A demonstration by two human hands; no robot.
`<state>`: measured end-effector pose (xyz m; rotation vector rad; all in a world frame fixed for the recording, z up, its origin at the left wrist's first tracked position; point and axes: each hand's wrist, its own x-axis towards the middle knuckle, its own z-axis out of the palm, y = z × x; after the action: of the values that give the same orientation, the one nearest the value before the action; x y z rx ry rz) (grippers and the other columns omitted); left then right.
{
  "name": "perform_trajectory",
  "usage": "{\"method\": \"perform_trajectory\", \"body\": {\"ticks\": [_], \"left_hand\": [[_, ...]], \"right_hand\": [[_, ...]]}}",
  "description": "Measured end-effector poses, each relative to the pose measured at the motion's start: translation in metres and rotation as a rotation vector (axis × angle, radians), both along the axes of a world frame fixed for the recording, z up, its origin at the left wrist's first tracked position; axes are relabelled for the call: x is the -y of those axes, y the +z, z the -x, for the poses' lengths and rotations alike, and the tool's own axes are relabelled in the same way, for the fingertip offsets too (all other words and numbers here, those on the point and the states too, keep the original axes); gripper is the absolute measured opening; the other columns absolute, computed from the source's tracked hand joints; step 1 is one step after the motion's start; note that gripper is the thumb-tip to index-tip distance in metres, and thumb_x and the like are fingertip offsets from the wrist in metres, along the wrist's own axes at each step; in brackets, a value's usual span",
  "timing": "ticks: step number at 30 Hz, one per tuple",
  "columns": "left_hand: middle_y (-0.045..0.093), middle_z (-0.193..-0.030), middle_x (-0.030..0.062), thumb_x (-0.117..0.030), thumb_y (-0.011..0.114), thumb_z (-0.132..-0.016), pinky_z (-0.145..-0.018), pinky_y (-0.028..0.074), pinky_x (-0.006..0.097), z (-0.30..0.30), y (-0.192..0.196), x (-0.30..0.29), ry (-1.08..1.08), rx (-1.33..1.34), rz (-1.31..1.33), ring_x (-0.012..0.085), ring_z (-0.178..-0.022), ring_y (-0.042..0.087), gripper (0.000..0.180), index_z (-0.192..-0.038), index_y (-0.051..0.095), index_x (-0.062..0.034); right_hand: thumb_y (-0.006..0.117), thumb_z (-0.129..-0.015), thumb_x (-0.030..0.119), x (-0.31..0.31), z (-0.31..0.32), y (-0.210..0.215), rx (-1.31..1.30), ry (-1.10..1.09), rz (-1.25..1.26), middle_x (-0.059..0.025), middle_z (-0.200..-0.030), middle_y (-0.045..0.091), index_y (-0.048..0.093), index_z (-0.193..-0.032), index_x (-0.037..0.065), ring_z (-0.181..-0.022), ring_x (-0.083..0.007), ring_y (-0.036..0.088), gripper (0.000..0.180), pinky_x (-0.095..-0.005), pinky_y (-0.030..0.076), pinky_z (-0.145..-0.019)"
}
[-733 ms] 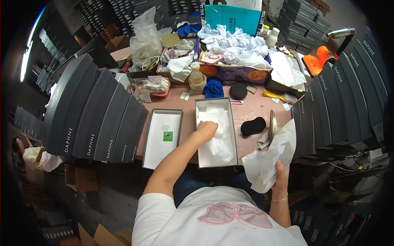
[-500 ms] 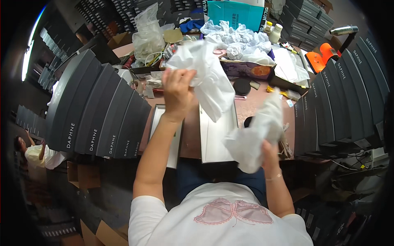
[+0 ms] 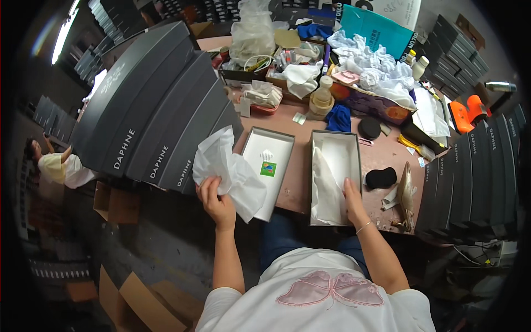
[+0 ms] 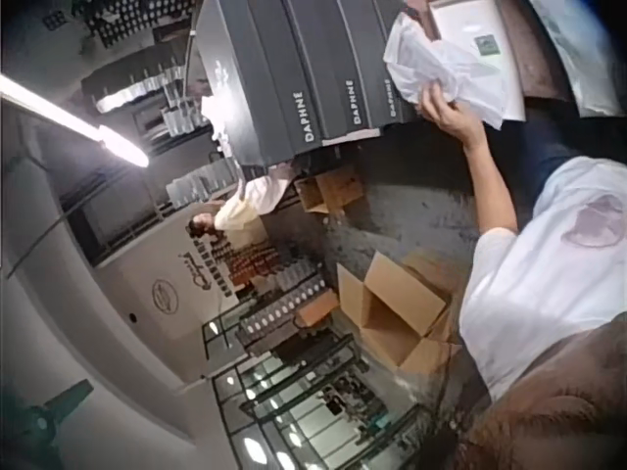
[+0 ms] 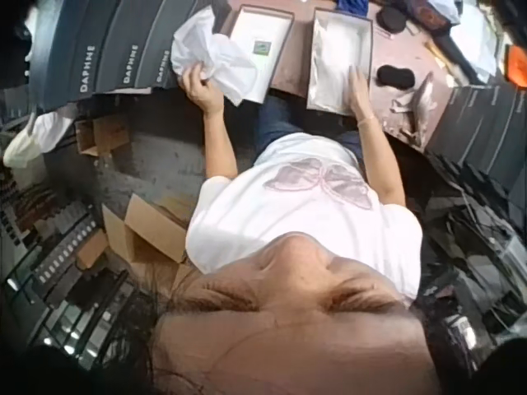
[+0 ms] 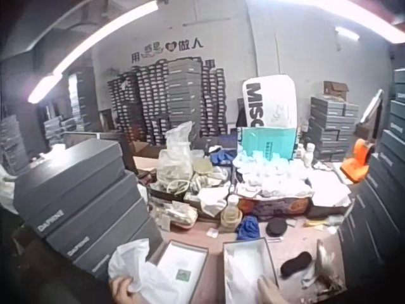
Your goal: Checking the quality of gold high-heeled shoes, wiping them with a cloth, and packaging them into boxes with tissue paper and labels.
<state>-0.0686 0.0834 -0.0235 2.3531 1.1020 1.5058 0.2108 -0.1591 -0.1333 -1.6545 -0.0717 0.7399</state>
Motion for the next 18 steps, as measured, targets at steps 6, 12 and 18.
{"method": "perform_trajectory", "body": {"ticks": [6,12,18], "left_hand": [[0.058,-0.106,0.0126,0.012,0.057,-0.074,-0.09,0.046,0.043,0.034,-0.002,0.01,0.036,0.143,0.04,0.0327,-0.105,0.054,0.026,-0.097,0.064,0.0013],[0.058,-0.108,0.0128,0.013,0.056,-0.071,-0.09,0.046,0.042,0.03,0.013,0.013,-0.035,0.135,0.018,0.0337,-0.107,0.053,0.028,-0.094,0.065,-0.0005],[0.051,-0.122,0.0157,0.011,0.059,-0.066,-0.1,0.04,0.045,-0.012,0.014,0.038,-0.208,0.078,0.056,0.0377,-0.119,0.046,0.032,-0.091,0.067,-0.0059]], "right_hand": [[0.058,-0.086,0.015,-0.014,-0.009,0.017,0.616,0.541,0.477,-0.0189,-0.096,0.064,0.055,-0.115,-0.001,-0.076,-0.0341,0.064,0.033,-0.0421,0.049,-0.064],[0.053,-0.083,0.011,-0.039,-0.008,0.111,1.166,0.591,0.682,-0.0202,-0.085,0.06,0.056,-0.096,0.002,-0.07,-0.0392,0.063,0.016,-0.0464,0.051,-0.06],[0.053,-0.086,0.015,-0.019,-0.004,0.053,1.135,0.885,0.785,-0.0188,-0.087,0.062,0.053,-0.104,-0.002,-0.077,-0.0369,0.065,0.025,-0.0427,0.053,-0.065]]}}
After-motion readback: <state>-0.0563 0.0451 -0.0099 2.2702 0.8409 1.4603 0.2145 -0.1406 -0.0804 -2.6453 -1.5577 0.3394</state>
